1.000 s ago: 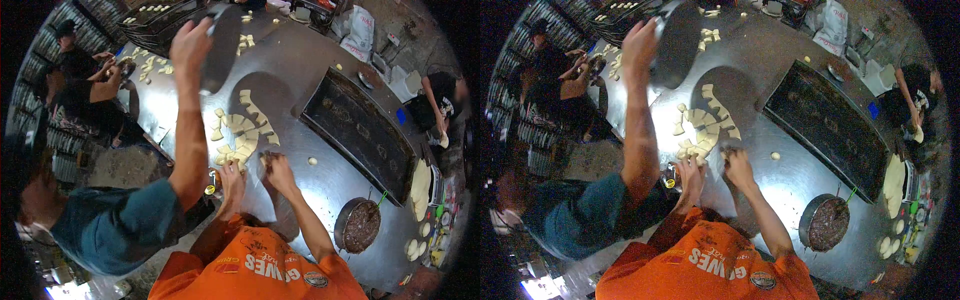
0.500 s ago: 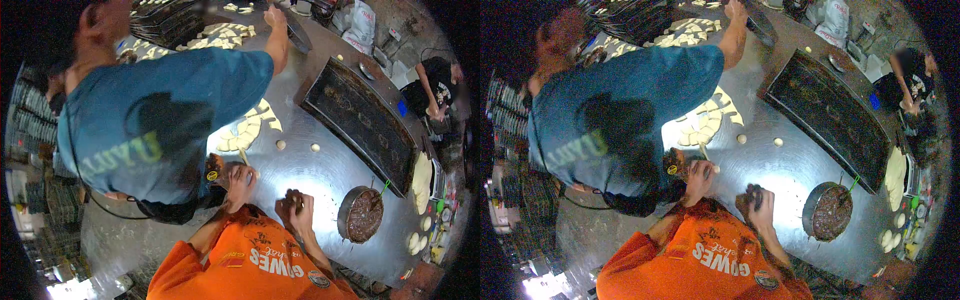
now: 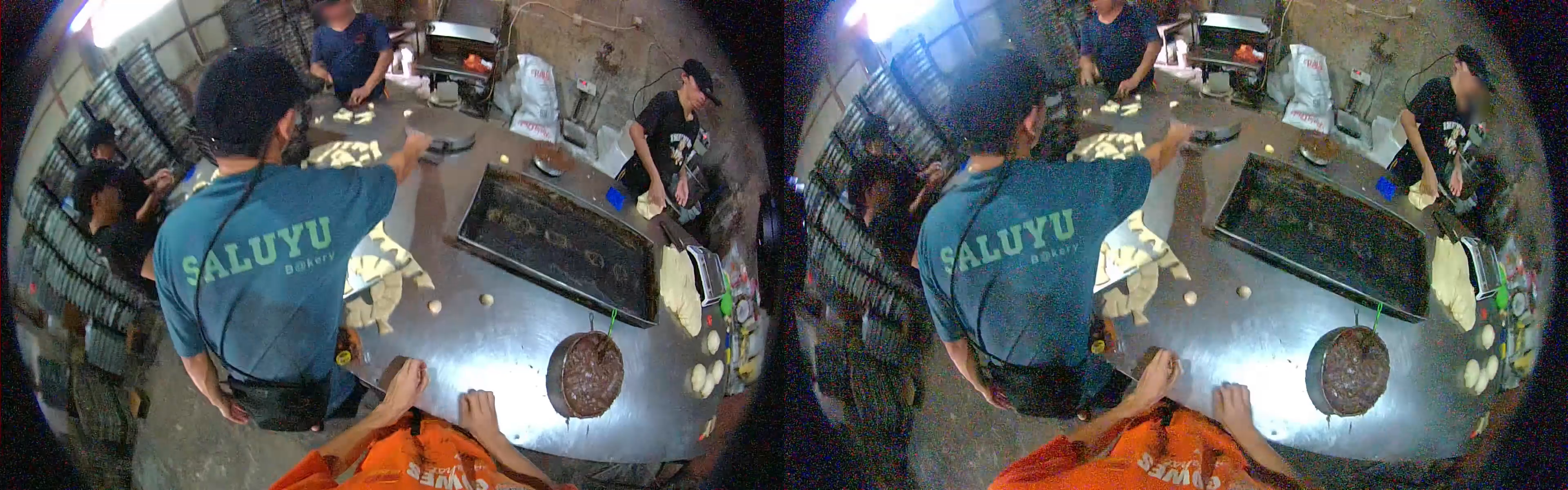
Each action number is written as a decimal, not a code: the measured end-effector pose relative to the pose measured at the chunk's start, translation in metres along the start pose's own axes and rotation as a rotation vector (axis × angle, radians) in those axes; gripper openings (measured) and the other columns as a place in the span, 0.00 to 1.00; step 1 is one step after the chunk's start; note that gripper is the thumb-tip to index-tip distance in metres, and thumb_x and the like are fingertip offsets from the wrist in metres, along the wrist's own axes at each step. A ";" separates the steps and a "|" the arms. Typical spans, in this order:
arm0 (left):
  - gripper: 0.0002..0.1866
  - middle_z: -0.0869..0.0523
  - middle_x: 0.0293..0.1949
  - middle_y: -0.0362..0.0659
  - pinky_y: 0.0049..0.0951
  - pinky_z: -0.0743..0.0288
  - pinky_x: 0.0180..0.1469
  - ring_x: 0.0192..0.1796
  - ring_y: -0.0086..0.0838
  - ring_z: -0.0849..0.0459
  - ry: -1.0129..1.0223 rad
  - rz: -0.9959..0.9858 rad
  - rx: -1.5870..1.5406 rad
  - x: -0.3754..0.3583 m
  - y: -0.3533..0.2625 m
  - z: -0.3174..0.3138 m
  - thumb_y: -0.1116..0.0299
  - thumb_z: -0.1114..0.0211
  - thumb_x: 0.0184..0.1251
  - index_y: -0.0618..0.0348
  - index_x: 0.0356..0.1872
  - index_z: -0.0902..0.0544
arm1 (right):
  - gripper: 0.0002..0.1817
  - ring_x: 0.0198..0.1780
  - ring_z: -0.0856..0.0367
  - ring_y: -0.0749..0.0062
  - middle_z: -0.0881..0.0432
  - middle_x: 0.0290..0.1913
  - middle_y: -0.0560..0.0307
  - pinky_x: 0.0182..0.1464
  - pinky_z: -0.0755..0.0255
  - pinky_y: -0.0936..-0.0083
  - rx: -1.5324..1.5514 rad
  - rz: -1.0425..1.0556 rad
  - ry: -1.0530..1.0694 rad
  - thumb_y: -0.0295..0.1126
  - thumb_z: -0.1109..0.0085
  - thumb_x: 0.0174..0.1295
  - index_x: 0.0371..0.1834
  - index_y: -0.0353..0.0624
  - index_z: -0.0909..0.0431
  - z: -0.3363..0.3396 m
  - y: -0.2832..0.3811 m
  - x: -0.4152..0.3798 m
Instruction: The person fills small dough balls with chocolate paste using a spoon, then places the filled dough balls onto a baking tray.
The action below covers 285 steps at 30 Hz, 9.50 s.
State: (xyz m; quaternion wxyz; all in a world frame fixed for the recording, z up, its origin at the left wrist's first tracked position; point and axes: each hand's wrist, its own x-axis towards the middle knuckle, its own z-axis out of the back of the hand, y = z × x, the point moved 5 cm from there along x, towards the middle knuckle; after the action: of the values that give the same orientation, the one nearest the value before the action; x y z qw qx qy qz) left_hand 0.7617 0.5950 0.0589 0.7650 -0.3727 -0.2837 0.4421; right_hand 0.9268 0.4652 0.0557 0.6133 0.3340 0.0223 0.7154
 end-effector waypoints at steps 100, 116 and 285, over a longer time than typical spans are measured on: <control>0.13 0.18 0.51 0.44 0.27 0.25 0.58 0.54 0.27 0.19 0.715 0.021 -0.754 0.060 -0.118 -0.111 0.74 0.37 0.73 0.67 0.54 0.22 | 0.21 0.55 0.22 0.76 0.19 0.56 0.56 0.58 0.26 0.76 1.027 -0.976 -0.533 0.30 0.35 0.67 0.63 0.39 0.23 0.105 -0.036 0.016; 0.10 0.17 0.49 0.47 0.31 0.21 0.51 0.54 0.35 0.19 0.565 -0.219 -0.351 0.036 -0.151 -0.100 0.67 0.34 0.71 0.64 0.43 0.16 | 0.18 0.55 0.18 0.66 0.19 0.56 0.54 0.59 0.22 0.68 1.961 -1.109 -0.643 0.27 0.38 0.68 0.60 0.40 0.26 0.095 -0.030 -0.022; 0.12 0.17 0.52 0.50 0.34 0.26 0.59 0.55 0.36 0.19 0.493 -0.106 -0.536 0.040 -0.139 -0.099 0.70 0.35 0.71 0.65 0.50 0.20 | 0.22 0.58 0.21 0.69 0.19 0.56 0.54 0.63 0.24 0.70 1.921 -1.029 -0.570 0.30 0.38 0.69 0.64 0.40 0.30 0.086 -0.039 -0.002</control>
State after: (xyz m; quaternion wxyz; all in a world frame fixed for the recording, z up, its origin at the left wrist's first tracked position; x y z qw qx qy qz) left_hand 0.9197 0.5529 0.1220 0.7076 -0.6399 -0.2153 0.2087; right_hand 1.0037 0.4409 0.1043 0.3066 0.7700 0.5581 -0.0389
